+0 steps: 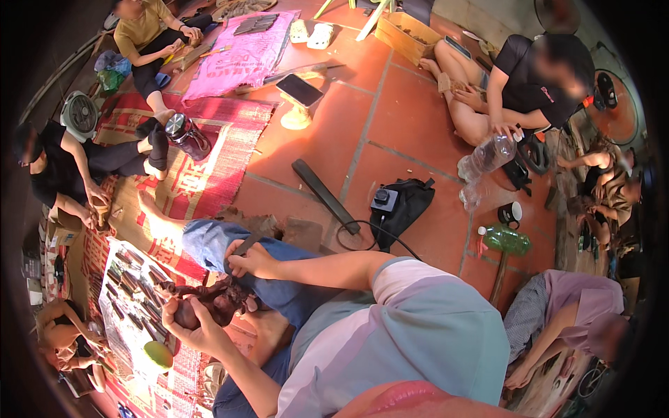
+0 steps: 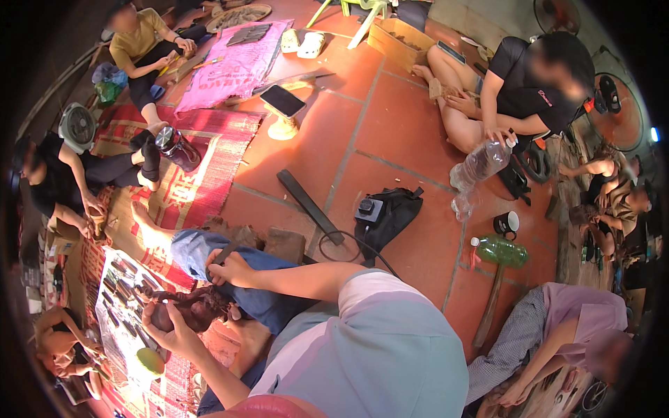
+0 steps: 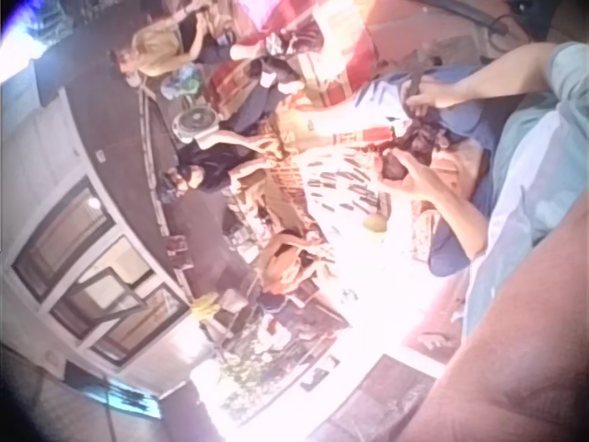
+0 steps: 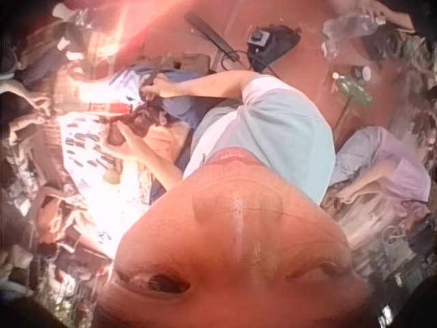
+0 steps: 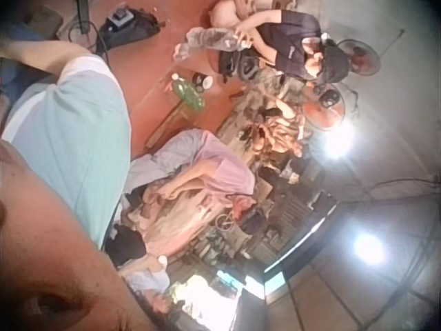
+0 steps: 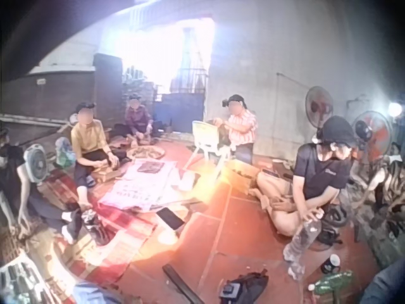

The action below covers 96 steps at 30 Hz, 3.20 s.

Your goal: The person sits on a mat and carves a dark, elongated piece of wood using a small knife. They hold the wood with their left hand and carefully shape the surface with the knife in their right hand, rotating the object to work on different sides.

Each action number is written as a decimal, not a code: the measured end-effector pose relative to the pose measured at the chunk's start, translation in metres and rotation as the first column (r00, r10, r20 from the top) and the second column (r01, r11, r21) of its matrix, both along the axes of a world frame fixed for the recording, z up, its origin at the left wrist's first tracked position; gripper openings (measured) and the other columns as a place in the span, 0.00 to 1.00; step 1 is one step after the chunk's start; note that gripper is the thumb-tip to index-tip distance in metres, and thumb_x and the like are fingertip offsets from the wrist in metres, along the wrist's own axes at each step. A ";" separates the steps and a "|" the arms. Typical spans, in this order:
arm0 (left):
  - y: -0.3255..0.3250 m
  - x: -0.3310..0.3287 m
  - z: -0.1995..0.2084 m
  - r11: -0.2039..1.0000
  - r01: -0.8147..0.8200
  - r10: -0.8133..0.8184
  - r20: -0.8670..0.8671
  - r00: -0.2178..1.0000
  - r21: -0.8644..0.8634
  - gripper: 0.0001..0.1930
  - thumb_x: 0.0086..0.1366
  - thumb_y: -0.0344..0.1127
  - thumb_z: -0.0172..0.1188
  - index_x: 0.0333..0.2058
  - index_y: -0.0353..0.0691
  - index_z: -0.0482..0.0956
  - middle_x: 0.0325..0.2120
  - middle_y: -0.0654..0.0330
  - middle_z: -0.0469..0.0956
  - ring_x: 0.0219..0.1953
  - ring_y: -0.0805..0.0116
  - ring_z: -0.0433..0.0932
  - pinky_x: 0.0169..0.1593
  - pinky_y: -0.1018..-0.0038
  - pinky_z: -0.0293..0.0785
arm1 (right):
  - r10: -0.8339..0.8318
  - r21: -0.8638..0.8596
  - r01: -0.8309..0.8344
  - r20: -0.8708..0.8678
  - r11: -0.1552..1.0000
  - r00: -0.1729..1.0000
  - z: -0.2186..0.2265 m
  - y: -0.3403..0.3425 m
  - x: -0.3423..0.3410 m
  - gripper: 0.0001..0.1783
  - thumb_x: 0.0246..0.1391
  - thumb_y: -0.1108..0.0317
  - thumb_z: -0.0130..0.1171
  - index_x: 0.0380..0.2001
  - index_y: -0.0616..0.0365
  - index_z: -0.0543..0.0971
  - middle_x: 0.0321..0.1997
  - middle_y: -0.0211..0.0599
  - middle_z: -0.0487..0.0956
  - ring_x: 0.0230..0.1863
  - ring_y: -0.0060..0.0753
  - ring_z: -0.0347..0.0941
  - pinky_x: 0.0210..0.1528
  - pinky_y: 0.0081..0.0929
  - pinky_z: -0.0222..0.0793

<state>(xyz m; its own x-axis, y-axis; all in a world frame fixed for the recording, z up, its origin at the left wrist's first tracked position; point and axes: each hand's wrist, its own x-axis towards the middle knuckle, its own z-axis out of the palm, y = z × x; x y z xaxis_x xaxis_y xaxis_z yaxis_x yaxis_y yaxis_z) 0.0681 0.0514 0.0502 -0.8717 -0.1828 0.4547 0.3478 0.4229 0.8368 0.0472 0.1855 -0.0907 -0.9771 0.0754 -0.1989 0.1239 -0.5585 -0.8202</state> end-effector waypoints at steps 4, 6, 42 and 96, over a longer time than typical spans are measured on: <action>-0.011 -0.015 -0.002 0.985 0.144 -0.150 -0.054 0.987 -0.091 0.13 0.53 0.20 0.56 0.38 0.34 0.67 0.37 0.60 0.68 0.43 0.69 0.67 0.52 0.74 0.60 | -0.007 -0.010 0.006 -0.046 1.000 0.999 -0.002 0.001 0.003 0.08 0.51 0.67 0.54 0.34 0.59 0.72 0.25 0.31 0.74 0.23 0.22 0.73 0.24 0.19 0.71; -0.011 -0.020 0.003 0.980 0.188 -0.191 -0.045 0.981 -0.067 0.13 0.51 0.20 0.56 0.37 0.35 0.67 0.36 0.61 0.68 0.43 0.69 0.66 0.53 0.74 0.59 | -0.007 0.006 0.007 -0.055 1.000 0.998 -0.005 -0.001 0.003 0.08 0.52 0.67 0.54 0.34 0.60 0.72 0.25 0.31 0.73 0.23 0.22 0.73 0.24 0.19 0.71; -0.040 -0.009 -0.006 1.000 -0.001 0.000 -0.039 0.999 -0.019 0.23 0.61 0.28 0.52 0.54 0.33 0.60 0.52 0.50 0.65 0.52 0.62 0.66 0.54 0.70 0.63 | 0.072 0.003 -0.072 -0.081 0.997 0.994 -0.017 -0.011 0.011 0.18 0.59 0.60 0.47 0.50 0.58 0.71 0.32 0.38 0.76 0.29 0.25 0.74 0.30 0.19 0.73; -0.089 0.017 0.031 0.642 0.116 -0.277 0.088 0.957 0.758 0.19 0.66 0.40 0.49 0.50 0.33 0.68 0.30 0.63 0.74 0.33 0.76 0.73 0.52 0.64 0.68 | 0.386 0.978 -0.019 0.100 -0.208 0.917 -0.009 -0.001 0.008 0.32 0.38 0.72 0.55 0.50 0.74 0.65 0.34 0.60 0.74 0.34 0.52 0.74 0.36 0.39 0.70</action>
